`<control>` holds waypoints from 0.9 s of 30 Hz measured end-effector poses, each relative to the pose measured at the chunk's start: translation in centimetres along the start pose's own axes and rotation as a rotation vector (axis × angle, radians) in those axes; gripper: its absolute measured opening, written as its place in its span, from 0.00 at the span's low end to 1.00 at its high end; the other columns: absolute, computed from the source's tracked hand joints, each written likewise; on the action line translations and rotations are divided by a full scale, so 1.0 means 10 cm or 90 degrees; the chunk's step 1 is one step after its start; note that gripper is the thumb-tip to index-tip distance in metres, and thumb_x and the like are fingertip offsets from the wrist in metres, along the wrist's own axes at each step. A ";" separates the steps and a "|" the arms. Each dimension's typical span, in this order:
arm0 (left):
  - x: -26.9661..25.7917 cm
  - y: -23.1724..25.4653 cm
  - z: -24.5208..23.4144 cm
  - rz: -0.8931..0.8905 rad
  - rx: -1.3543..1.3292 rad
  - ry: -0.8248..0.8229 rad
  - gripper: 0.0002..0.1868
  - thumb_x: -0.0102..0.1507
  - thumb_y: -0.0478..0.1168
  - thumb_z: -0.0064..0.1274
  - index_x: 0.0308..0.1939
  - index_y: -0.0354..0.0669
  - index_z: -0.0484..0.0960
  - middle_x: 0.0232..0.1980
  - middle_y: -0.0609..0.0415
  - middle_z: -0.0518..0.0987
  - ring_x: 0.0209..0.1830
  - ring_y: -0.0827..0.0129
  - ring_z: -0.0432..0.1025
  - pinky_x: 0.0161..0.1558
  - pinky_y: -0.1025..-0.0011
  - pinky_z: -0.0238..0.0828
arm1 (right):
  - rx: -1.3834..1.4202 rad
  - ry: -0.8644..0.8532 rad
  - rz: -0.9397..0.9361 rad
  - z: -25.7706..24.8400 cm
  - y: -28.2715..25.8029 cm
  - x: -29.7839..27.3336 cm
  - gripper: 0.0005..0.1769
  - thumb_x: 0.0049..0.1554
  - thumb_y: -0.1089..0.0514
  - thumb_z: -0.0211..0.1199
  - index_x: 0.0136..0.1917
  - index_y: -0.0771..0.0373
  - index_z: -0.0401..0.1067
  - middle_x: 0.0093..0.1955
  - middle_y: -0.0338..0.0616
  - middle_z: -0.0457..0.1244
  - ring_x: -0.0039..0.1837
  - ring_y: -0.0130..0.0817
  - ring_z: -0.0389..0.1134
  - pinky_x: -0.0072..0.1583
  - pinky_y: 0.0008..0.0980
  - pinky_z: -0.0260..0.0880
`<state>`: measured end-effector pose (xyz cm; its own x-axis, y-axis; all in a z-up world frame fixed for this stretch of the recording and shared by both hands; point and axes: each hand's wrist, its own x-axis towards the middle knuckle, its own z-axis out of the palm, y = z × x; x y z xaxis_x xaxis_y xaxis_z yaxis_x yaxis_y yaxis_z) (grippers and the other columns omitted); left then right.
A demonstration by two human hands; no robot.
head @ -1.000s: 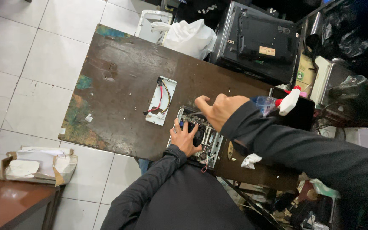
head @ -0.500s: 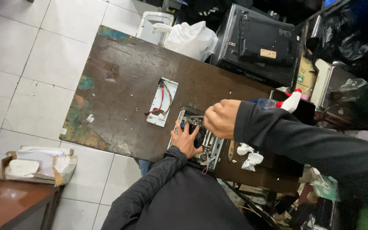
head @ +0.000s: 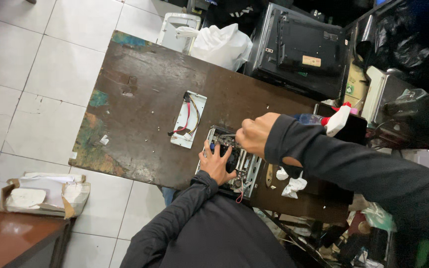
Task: The person works on an open electronic device placed on a cluttered workbench. They use a screwdriver to tighten or loosen screws on the device's internal components while occasionally adjusting wires and parts with their hands.
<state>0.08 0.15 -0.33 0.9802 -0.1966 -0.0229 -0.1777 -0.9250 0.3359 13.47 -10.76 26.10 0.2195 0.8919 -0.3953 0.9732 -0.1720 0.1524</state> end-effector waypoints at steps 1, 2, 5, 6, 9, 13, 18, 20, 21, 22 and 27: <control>0.00 0.00 -0.01 -0.001 -0.001 0.001 0.45 0.42 0.63 0.55 0.63 0.63 0.69 0.63 0.44 0.64 0.70 0.25 0.46 0.50 0.45 0.54 | -0.001 -0.001 -0.001 -0.01 0.02 -0.02 0.09 0.50 0.62 0.55 0.44 0.68 0.69 0.34 0.53 0.60 0.29 0.50 0.70 0.30 0.39 0.68; 0.01 0.00 -0.01 -0.002 0.001 0.005 0.46 0.41 0.63 0.55 0.64 0.63 0.68 0.63 0.43 0.64 0.70 0.25 0.46 0.49 0.44 0.54 | 0.020 -0.034 0.022 -0.01 0.04 -0.03 0.12 0.49 0.61 0.56 0.47 0.68 0.69 0.36 0.54 0.61 0.32 0.52 0.71 0.31 0.41 0.69; 0.00 -0.01 -0.03 0.001 0.000 -0.003 0.46 0.43 0.63 0.55 0.65 0.62 0.67 0.63 0.42 0.64 0.70 0.25 0.46 0.50 0.45 0.53 | 0.038 -0.101 0.057 -0.03 0.03 -0.04 0.18 0.49 0.60 0.57 0.54 0.67 0.68 0.39 0.55 0.62 0.35 0.55 0.72 0.33 0.44 0.71; 0.00 -0.01 -0.04 0.004 -0.001 -0.015 0.46 0.44 0.64 0.56 0.66 0.62 0.67 0.64 0.42 0.63 0.70 0.25 0.46 0.50 0.45 0.53 | 0.034 -0.134 0.066 -0.04 0.01 -0.05 0.20 0.50 0.60 0.57 0.56 0.66 0.68 0.41 0.56 0.63 0.36 0.56 0.72 0.34 0.44 0.72; 0.00 -0.03 0.02 -0.001 -0.012 -0.047 0.47 0.44 0.66 0.58 0.67 0.63 0.66 0.66 0.42 0.61 0.71 0.25 0.44 0.53 0.43 0.50 | 0.040 -0.136 0.064 -0.07 -0.06 0.01 0.20 0.50 0.61 0.56 0.56 0.67 0.69 0.40 0.56 0.62 0.36 0.55 0.72 0.33 0.43 0.72; -0.01 -0.05 -0.09 -0.006 -0.030 -0.075 0.49 0.44 0.68 0.60 0.67 0.64 0.65 0.69 0.45 0.59 0.72 0.28 0.43 0.55 0.44 0.50 | 0.035 -0.105 0.056 0.03 -0.10 0.02 0.19 0.50 0.61 0.56 0.55 0.69 0.68 0.39 0.56 0.61 0.35 0.57 0.71 0.33 0.45 0.71; -0.05 -0.20 -0.15 -0.009 -0.249 0.034 0.53 0.47 0.48 0.69 0.73 0.57 0.57 0.72 0.37 0.53 0.69 0.32 0.53 0.56 0.46 0.64 | 0.051 -0.045 0.129 0.03 -0.13 -0.03 0.18 0.49 0.61 0.55 0.53 0.65 0.68 0.40 0.54 0.60 0.34 0.58 0.71 0.32 0.48 0.70; -0.13 -0.28 -0.27 -0.055 -0.336 0.057 0.52 0.48 0.42 0.67 0.73 0.53 0.56 0.73 0.37 0.49 0.67 0.35 0.58 0.58 0.49 0.67 | 0.055 -0.040 0.149 0.02 -0.16 -0.07 0.17 0.50 0.61 0.55 0.54 0.63 0.67 0.40 0.53 0.60 0.34 0.56 0.71 0.32 0.47 0.70; -0.14 -0.33 -0.35 -0.099 -0.421 0.086 0.52 0.50 0.36 0.66 0.74 0.49 0.54 0.73 0.36 0.46 0.65 0.38 0.62 0.60 0.52 0.69 | 0.055 -0.032 0.172 0.01 -0.16 -0.09 0.17 0.50 0.60 0.55 0.54 0.61 0.67 0.40 0.51 0.59 0.34 0.55 0.71 0.32 0.46 0.70; -0.19 -0.42 -0.25 -0.098 -0.418 0.085 0.52 0.50 0.36 0.66 0.74 0.49 0.54 0.73 0.36 0.46 0.65 0.38 0.62 0.60 0.52 0.69 | 0.056 -0.029 0.173 -0.02 -0.16 -0.12 0.17 0.50 0.60 0.55 0.54 0.61 0.67 0.40 0.51 0.59 0.34 0.55 0.71 0.32 0.46 0.70; -0.57 -0.79 0.58 -0.134 -0.457 -0.013 0.49 0.48 0.52 0.68 0.68 0.38 0.64 0.66 0.41 0.65 0.67 0.47 0.63 0.67 0.56 0.61 | 0.024 -0.031 0.244 -0.10 -0.17 -0.33 0.13 0.56 0.54 0.56 0.55 0.52 0.69 0.42 0.43 0.61 0.35 0.46 0.71 0.33 0.39 0.70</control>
<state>-4.65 6.65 -8.28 0.9842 -0.0510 -0.1693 0.1208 -0.5055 0.8544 11.07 -13.04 28.04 0.5704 0.7392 -0.3581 0.8212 -0.5056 0.2646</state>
